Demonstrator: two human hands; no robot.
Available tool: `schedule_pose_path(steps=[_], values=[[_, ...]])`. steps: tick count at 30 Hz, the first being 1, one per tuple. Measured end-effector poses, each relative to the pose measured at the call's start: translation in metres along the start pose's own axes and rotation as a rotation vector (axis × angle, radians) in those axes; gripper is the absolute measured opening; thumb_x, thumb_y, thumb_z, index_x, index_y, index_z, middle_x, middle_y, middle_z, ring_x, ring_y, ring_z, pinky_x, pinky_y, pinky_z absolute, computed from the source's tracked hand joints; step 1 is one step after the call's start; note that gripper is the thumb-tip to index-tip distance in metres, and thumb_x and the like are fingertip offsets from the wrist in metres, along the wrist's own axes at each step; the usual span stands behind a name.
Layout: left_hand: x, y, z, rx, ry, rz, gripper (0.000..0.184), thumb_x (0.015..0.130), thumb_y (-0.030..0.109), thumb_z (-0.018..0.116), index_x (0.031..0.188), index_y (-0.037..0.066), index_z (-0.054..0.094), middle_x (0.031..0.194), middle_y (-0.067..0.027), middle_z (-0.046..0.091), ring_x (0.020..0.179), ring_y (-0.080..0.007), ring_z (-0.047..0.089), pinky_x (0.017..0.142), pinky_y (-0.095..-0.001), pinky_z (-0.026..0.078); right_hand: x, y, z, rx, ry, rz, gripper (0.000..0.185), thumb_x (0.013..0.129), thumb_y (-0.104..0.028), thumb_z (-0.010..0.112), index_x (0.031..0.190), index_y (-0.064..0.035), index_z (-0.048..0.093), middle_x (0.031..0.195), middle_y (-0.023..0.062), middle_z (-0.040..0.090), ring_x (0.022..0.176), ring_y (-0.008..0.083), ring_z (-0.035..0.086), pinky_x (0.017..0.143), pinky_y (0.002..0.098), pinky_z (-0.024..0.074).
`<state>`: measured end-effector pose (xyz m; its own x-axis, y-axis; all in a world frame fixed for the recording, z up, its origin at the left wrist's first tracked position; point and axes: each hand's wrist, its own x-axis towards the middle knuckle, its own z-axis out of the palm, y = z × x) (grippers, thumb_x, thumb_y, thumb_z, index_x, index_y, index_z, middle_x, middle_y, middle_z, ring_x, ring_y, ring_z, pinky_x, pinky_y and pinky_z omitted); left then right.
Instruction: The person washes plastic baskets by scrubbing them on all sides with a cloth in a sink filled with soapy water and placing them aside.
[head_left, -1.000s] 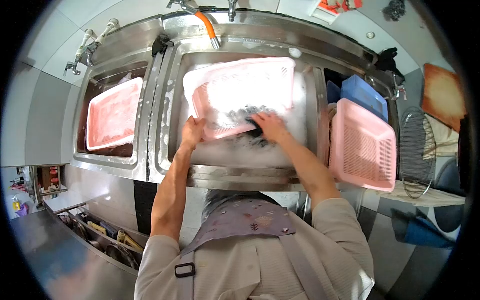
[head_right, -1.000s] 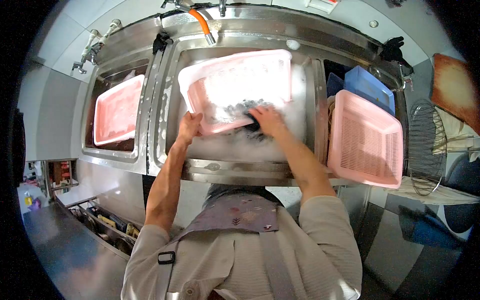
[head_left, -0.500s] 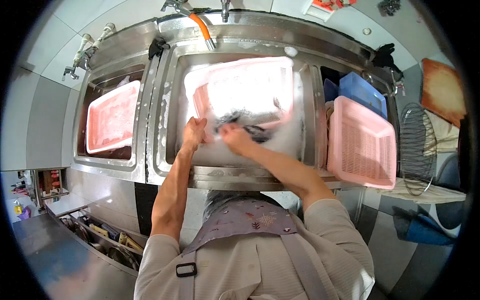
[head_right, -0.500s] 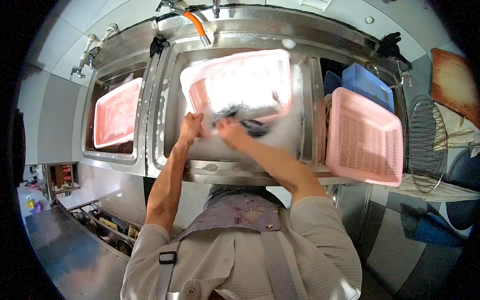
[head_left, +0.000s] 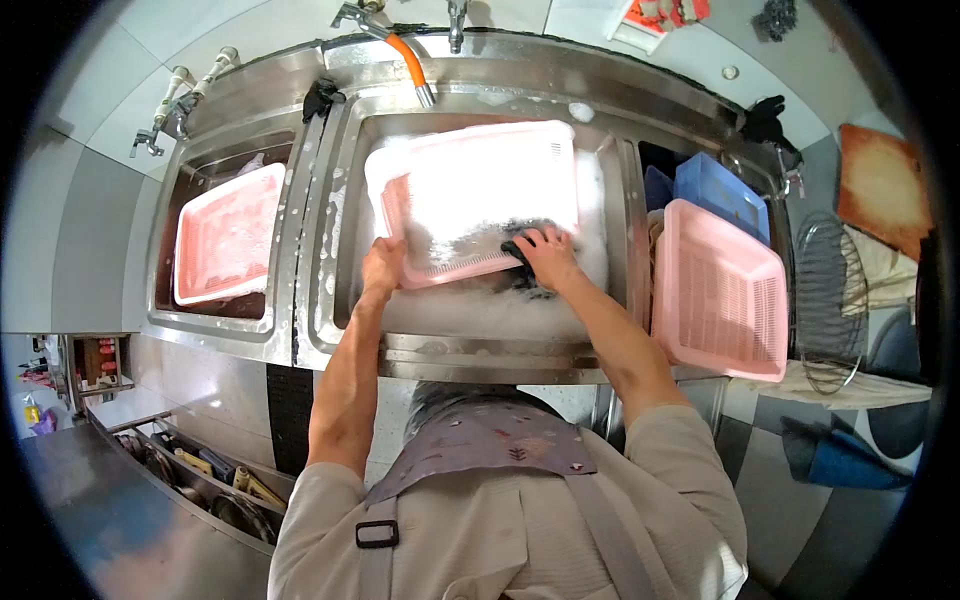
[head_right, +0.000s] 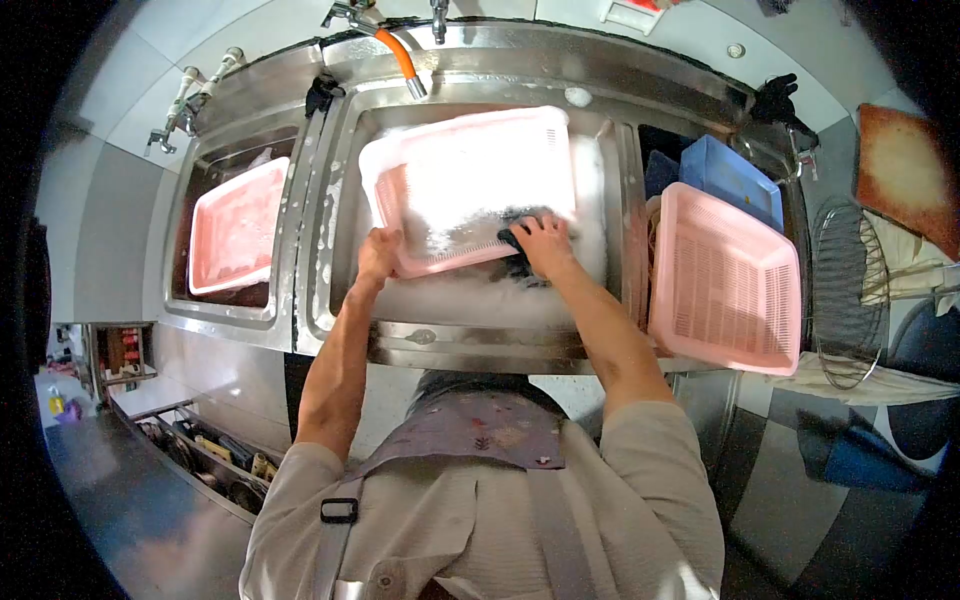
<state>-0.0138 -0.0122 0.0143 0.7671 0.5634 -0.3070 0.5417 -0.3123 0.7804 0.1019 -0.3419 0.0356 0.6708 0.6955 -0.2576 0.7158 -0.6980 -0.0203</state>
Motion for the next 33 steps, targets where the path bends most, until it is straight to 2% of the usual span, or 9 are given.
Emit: schedule_pose_path(steps=[5, 8, 11, 15, 18, 21, 25, 29, 33], values=[[-0.005, 0.008, -0.003, -0.058, 0.013, 0.006, 0.037, 0.093, 0.030, 0.063, 0.106, -0.004, 0.060, 0.084, -0.0123, 0.063, 0.065, -0.0199, 0.061, 0.049, -0.0368, 0.050, -0.008, -0.008, -0.024, -0.045, -0.063, 0.035, 0.037, 0.084, -0.005, 0.063, 0.120, -0.0093, 0.060, 0.123, 0.0131, 0.060, 0.118, 0.0338, 0.055, 0.097, 0.0526, 0.0438], [-0.014, 0.024, -0.012, -0.271, -0.022, -0.091, 0.039, 0.091, 0.033, 0.063, 0.103, -0.004, 0.059, 0.091, -0.0187, 0.067, 0.077, -0.0268, 0.064, 0.066, -0.0418, 0.052, -0.006, -0.003, -0.057, 0.444, -0.050, 0.053, 0.020, 0.080, -0.001, 0.061, 0.099, -0.0033, 0.068, 0.094, 0.0158, 0.068, 0.097, 0.0301, 0.066, 0.090, 0.0388, 0.0487], [-0.018, 0.029, -0.012, -0.239, -0.062, -0.142, 0.036, 0.091, 0.030, 0.061, 0.103, -0.004, 0.058, 0.091, -0.0189, 0.065, 0.078, -0.0263, 0.062, 0.072, -0.0431, 0.052, -0.013, -0.016, -0.131, 0.810, -0.048, 0.145, 0.028, 0.079, 0.000, 0.060, 0.106, -0.0052, 0.068, 0.098, 0.0157, 0.070, 0.094, 0.0303, 0.067, 0.085, 0.0383, 0.0497], [-0.005, 0.010, 0.006, -0.208, -0.031, -0.043, 0.032, 0.091, 0.025, 0.058, 0.103, -0.005, 0.058, 0.095, -0.0239, 0.066, 0.090, -0.0332, 0.064, 0.079, -0.0448, 0.052, 0.007, -0.036, -0.192, 0.917, 0.281, -0.031, 0.033, 0.079, 0.000, 0.059, 0.111, -0.0038, 0.066, 0.103, 0.0172, 0.069, 0.096, 0.0316, 0.067, 0.085, 0.0383, 0.0501], [-0.026, 0.038, -0.004, -0.038, 0.051, 0.053, 0.031, 0.090, 0.020, 0.056, 0.108, -0.005, 0.059, 0.100, -0.0290, 0.066, 0.096, -0.0438, 0.064, 0.083, -0.0449, 0.051, 0.040, -0.065, -0.213, 0.767, 0.647, -0.265, 0.033, 0.078, 0.002, 0.059, 0.110, -0.0037, 0.065, 0.109, 0.0152, 0.065, 0.105, 0.0349, 0.061, 0.094, 0.0421, 0.0465], [-0.021, 0.022, 0.011, -0.082, 0.174, 0.210, 0.024, 0.088, 0.014, 0.055, 0.104, -0.004, 0.060, 0.095, -0.0275, 0.067, 0.093, -0.0435, 0.065, 0.081, -0.0451, 0.051, 0.082, -0.102, -0.219, 0.540, 0.819, -0.344, 0.036, 0.079, 0.006, 0.058, 0.112, -0.0068, 0.066, 0.115, 0.0125, 0.063, 0.110, 0.0353, 0.057, 0.097, 0.0437, 0.0439], [-0.042, 0.054, 0.002, -0.049, 0.179, 0.166, 0.020, 0.079, 0.006, 0.060, 0.096, -0.004, 0.062, 0.087, -0.0275, 0.066, 0.087, -0.0431, 0.066, 0.079, -0.0452, 0.051, 0.155, -0.133, -0.165, 0.193, 0.691, -0.393, 0.039, 0.085, -0.002, 0.056, 0.122, -0.0125, 0.064, 0.127, 0.0078, 0.057, 0.117, 0.0302, 0.050, 0.098, 0.0461, 0.0386], [-0.033, 0.040, 0.012, -0.083, 0.276, 0.121, 0.014, 0.076, 0.002, 0.058, 0.089, -0.002, 0.062, 0.080, -0.0248, 0.065, 0.079, -0.0420, 0.065, 0.075, -0.0432, 0.050, 0.169, -0.117, -0.146, 0.244, 0.416, -0.417, 0.046, 0.082, -0.007, 0.063, 0.126, -0.0190, 0.061, 0.134, 0.0036, 0.054, 0.120, 0.0265, 0.050, 0.095, 0.0480, 0.0379], [-0.036, 0.042, 0.007, -0.166, 0.187, 0.184, 0.016, 0.077, 0.002, 0.056, 0.091, 0.000, 0.064, 0.078, -0.0203, 0.067, 0.069, -0.0343, 0.063, 0.070, -0.0394, 0.050, 0.161, -0.056, -0.129, 0.246, 0.457, -0.329, 0.051, 0.086, -0.015, 0.066, 0.135, -0.0183, 0.052, 0.133, 0.0062, 0.055, 0.121, 0.0277, 0.054, 0.098, 0.0472, 0.0395]])
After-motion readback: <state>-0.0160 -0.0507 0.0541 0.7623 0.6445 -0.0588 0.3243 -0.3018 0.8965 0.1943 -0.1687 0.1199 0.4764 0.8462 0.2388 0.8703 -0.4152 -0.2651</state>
